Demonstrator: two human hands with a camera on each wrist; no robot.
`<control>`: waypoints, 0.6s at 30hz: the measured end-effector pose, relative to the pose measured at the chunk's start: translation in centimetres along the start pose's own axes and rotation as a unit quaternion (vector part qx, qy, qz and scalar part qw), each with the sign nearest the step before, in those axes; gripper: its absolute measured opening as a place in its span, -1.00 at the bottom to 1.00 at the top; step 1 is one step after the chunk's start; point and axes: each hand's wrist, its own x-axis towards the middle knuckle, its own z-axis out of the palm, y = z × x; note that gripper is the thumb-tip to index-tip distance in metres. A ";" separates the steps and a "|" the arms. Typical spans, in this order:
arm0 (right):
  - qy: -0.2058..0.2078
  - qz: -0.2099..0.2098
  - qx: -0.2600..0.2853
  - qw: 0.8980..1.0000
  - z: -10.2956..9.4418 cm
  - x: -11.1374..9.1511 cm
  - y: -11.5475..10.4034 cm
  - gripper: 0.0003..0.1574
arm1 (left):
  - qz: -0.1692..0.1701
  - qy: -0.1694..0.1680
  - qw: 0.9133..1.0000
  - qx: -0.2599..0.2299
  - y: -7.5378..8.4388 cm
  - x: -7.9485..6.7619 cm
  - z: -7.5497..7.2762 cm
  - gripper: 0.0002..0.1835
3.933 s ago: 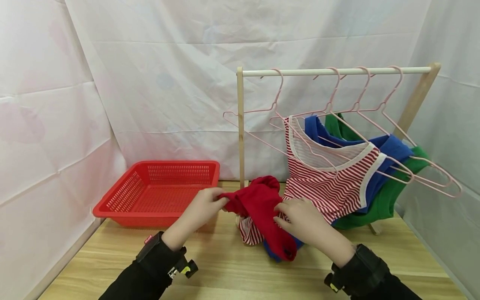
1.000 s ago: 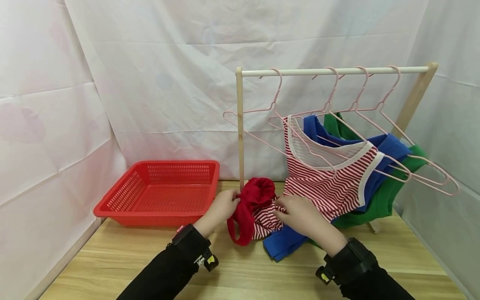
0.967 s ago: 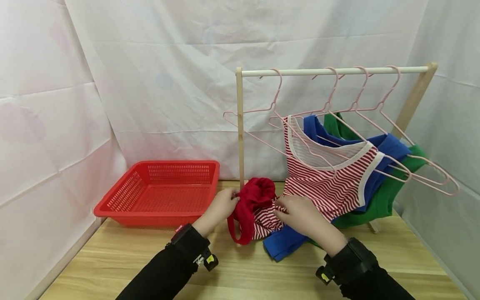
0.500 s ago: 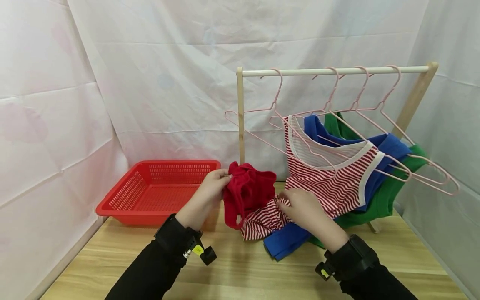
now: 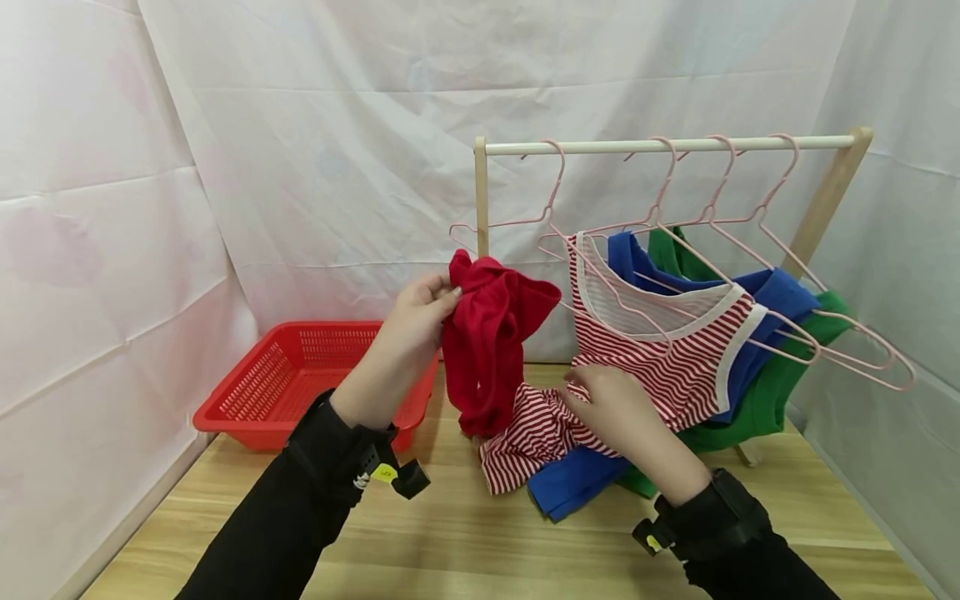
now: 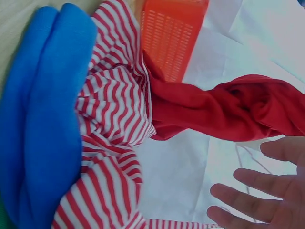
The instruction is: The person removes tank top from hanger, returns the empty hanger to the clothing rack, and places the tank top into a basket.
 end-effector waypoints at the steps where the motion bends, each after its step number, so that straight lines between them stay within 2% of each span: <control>1: -0.002 0.000 0.002 1.000 -0.1 0.0 -0.1 -0.64 | 0.009 -0.002 1.000 -0.003 0.5 0.0 0.2 -0.72; 7: -0.012 0.006 0.009 1.000 -0.8 -0.1 -0.7 -0.57 | 0.062 -0.015 0.998 -0.028 3.7 -0.2 1.3 -0.73; 11: -0.007 0.007 0.011 1.000 -1.1 0.0 -1.0 -0.55 | 0.086 -0.025 0.995 -0.035 5.6 -0.4 2.0 -0.72; 18: -0.007 0.023 0.032 0.999 -1.5 0.0 -1.1 -0.52 | 0.133 -0.036 0.989 -0.060 8.1 -1.0 2.8 -0.72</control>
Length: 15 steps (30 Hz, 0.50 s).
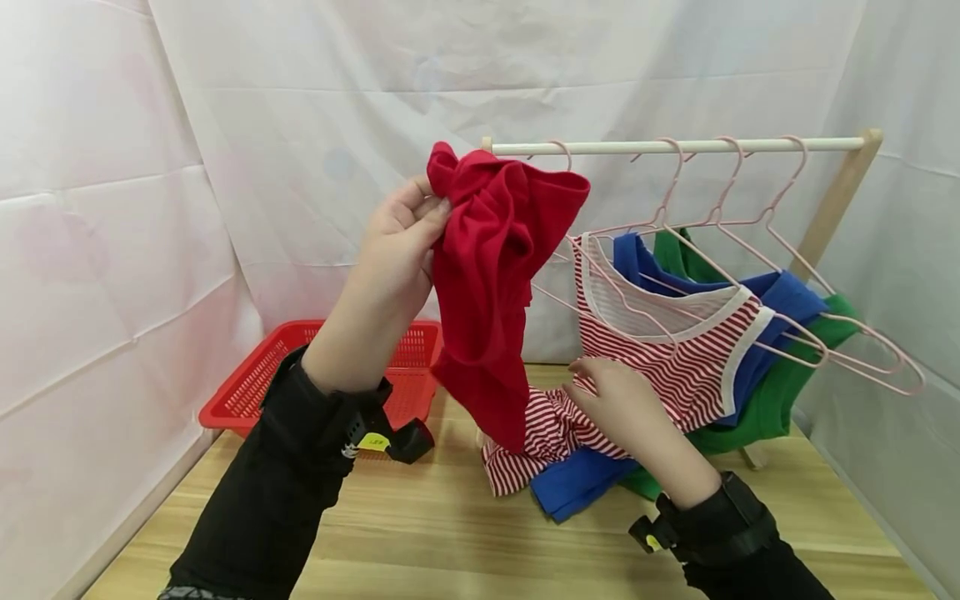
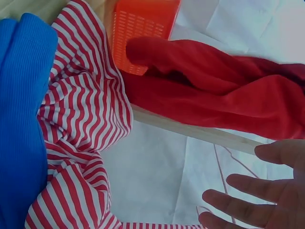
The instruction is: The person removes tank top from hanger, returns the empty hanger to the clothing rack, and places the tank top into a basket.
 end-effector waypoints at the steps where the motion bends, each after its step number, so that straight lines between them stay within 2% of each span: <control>1: -0.001 0.003 0.003 1.000 0.0 0.0 0.0 -0.51 | 0.005 -0.001 1.000 -0.002 0.1 -0.1 0.1 -0.72; 3: -0.002 0.005 0.011 1.000 0.0 0.0 0.1 -0.49 | 0.003 -0.001 1.000 -0.001 0.0 -0.2 0.1 -0.72; 6: -0.005 0.001 0.020 1.000 0.1 0.0 0.1 -0.47 | -0.013 0.001 1.000 0.003 -1.2 -0.1 -0.3 -0.74; 12: -0.004 -0.005 0.021 1.000 0.8 0.0 0.4 -0.53 | -0.062 0.020 0.998 0.020 -5.4 0.5 -1.9 -0.76; 15: -0.008 -0.006 0.019 1.000 1.2 0.0 0.4 -0.55 | -0.077 0.033 0.995 0.058 -7.4 0.6 -2.9 -0.76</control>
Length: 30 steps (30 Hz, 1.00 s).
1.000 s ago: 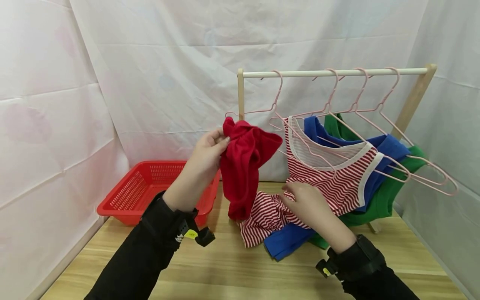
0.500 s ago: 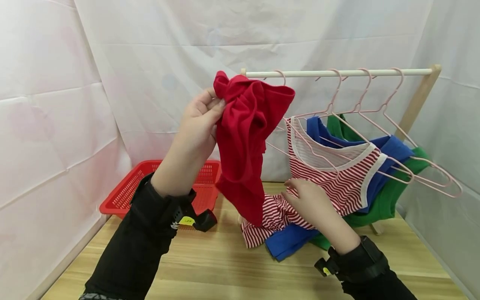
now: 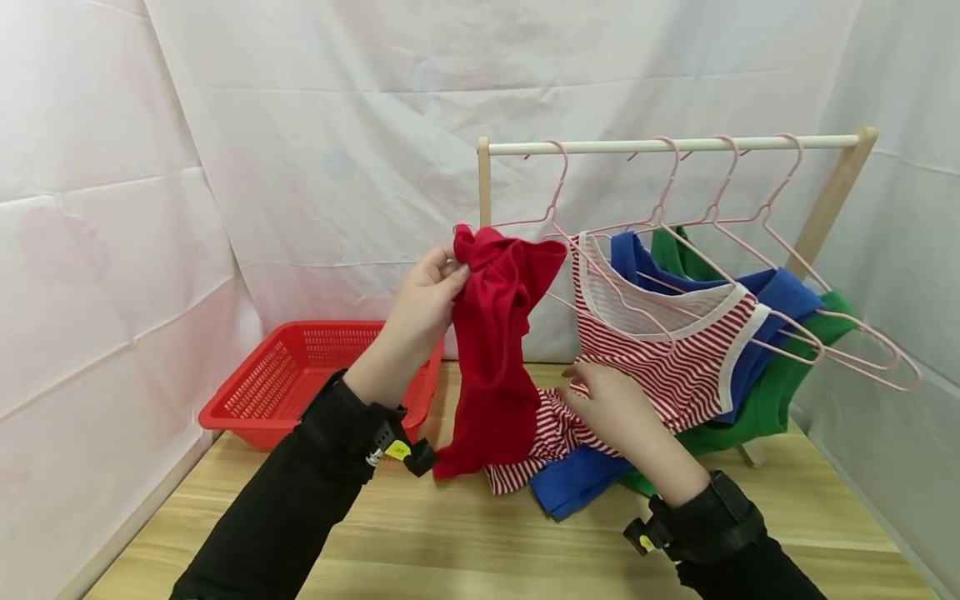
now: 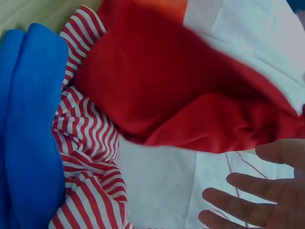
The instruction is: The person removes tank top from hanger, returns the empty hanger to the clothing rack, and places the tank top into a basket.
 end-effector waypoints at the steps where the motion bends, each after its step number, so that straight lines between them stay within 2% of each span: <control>1: -0.002 0.001 -0.002 1.000 0.1 0.0 0.0 -0.55 | -0.003 0.006 1.000 0.018 -0.7 0.1 -0.3 -0.76; 5: -0.010 0.005 -0.010 1.000 0.6 0.0 0.1 -0.52 | -0.020 0.031 0.992 0.119 -3.0 0.0 -1.7 -0.76; 9: -0.020 0.011 -0.013 1.000 1.1 0.0 0.2 -0.50 | -0.020 0.045 0.972 0.228 -5.0 -0.4 -3.0 -0.78; 12: -0.027 0.015 -0.013 0.999 1.3 0.0 0.2 -0.50 | 0.017 0.034 0.951 0.308 -6.7 -0.9 -3.7 -0.79; 16: -0.030 0.015 -0.016 0.999 1.6 0.1 0.3 -0.54 | 0.071 0.014 0.914 0.398 -9.2 -1.5 -4.2 -0.80; 19: -0.031 0.012 -0.016 0.999 1.8 0.1 0.4 -0.58 | 0.087 0.012 0.895 0.438 -11.1 -1.7 -4.3 -0.82; 26: -0.045 0.015 -0.016 0.999 2.1 0.2 0.5 -0.56 | 0.099 0.030 0.853 0.511 -14.6 -2.6 -4.0 -0.84; 28: -0.045 0.017 -0.020 0.999 2.3 0.2 0.6 -0.55 | 0.117 0.040 0.839 0.531 -15.3 -2.9 -3.9 -0.84; 30: -0.045 0.017 -0.020 0.999 2.6 0.3 0.7 -0.54 | 0.142 0.054 0.818 0.555 -15.8 -3.1 -3.8 -0.83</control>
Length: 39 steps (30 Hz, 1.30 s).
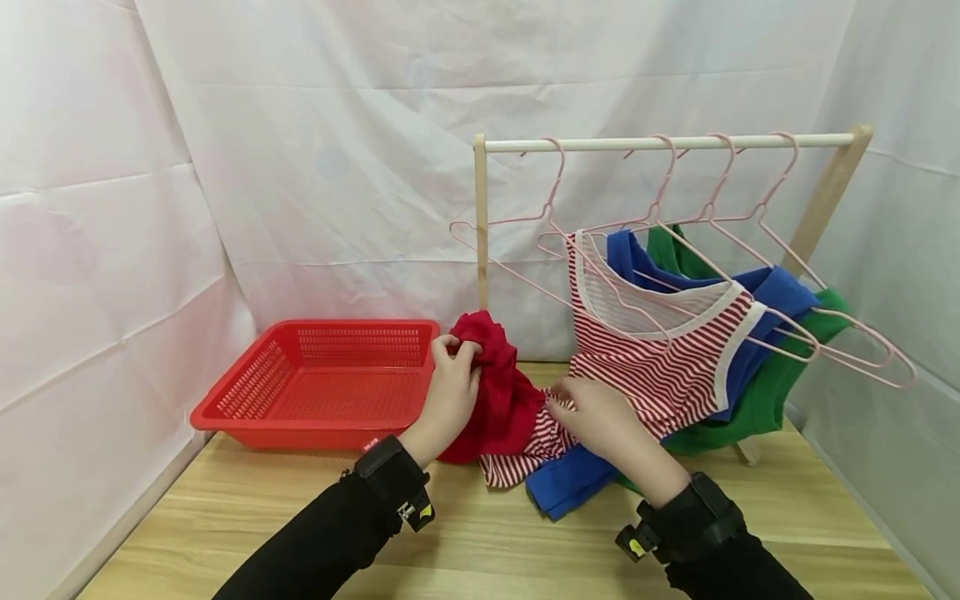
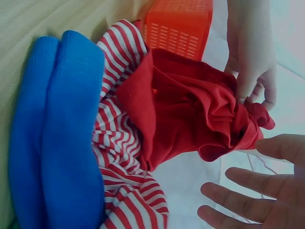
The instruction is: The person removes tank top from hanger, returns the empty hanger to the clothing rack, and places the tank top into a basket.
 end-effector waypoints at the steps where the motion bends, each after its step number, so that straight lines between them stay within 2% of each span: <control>1: 0.000 -0.002 0.000 1.000 0.1 0.1 0.1 -0.53 | 0.011 0.008 1.000 0.013 0.0 -0.1 0.2 -0.82; 3: -0.001 -0.001 -0.001 1.000 0.6 0.1 0.1 -0.54 | 0.027 0.008 0.999 0.033 0.0 -0.3 0.5 -0.76; 5: -0.006 -0.002 -0.003 1.000 1.0 0.2 0.2 -0.56 | 0.029 -0.008 0.999 0.040 0.1 -0.4 0.8 -0.65; 9: -0.016 0.001 -0.006 1.000 1.8 0.4 0.3 -0.63 | 0.010 -0.052 0.998 0.036 0.1 -0.7 1.2 -0.32; 12: -0.020 0.001 -0.008 1.000 2.4 0.5 0.4 -0.65 | -0.007 -0.090 0.994 0.061 0.0 -1.0 1.5 -0.21; 16: -0.014 -0.007 -0.021 1.000 2.8 0.6 0.6 -0.67 | -0.017 -0.174 0.977 0.121 -0.4 -1.6 2.1 -0.22; 19: -0.009 -0.015 -0.032 0.999 3.0 0.7 0.6 -0.69 | -0.012 -0.231 0.960 0.155 -0.2 -1.9 2.5 -0.07; 23: 0.000 -0.025 -0.042 0.999 3.2 0.8 0.4 -0.68 | 0.002 -0.279 0.940 0.197 0.2 -2.1 3.0 0.21; 25: 0.005 -0.029 -0.046 0.998 3.3 0.7 0.3 -0.66 | 0.007 -0.286 0.937 0.202 0.2 -2.2 3.3 0.23; 27: 0.004 -0.029 -0.047 0.998 3.3 0.6 0.1 -0.65 | 0.005 -0.277 0.941 0.196 0.1 -2.2 3.5 0.16; 32: 0.004 -0.031 -0.047 0.998 3.3 0.5 -0.2 -0.65 | 0.003 -0.239 0.956 0.168 -0.5 -1.8 3.7 -0.12; 36: 0.004 -0.031 -0.045 0.999 3.3 0.5 -0.3 -0.65 | 0.004 -0.204 0.968 0.147 -1.2 -1.4 3.6 -0.47; 39: 0.006 -0.036 -0.043 0.998 3.2 0.5 -0.3 -0.65 | -0.011 -0.188 0.976 0.114 -1.6 -1.0 3.3 -0.71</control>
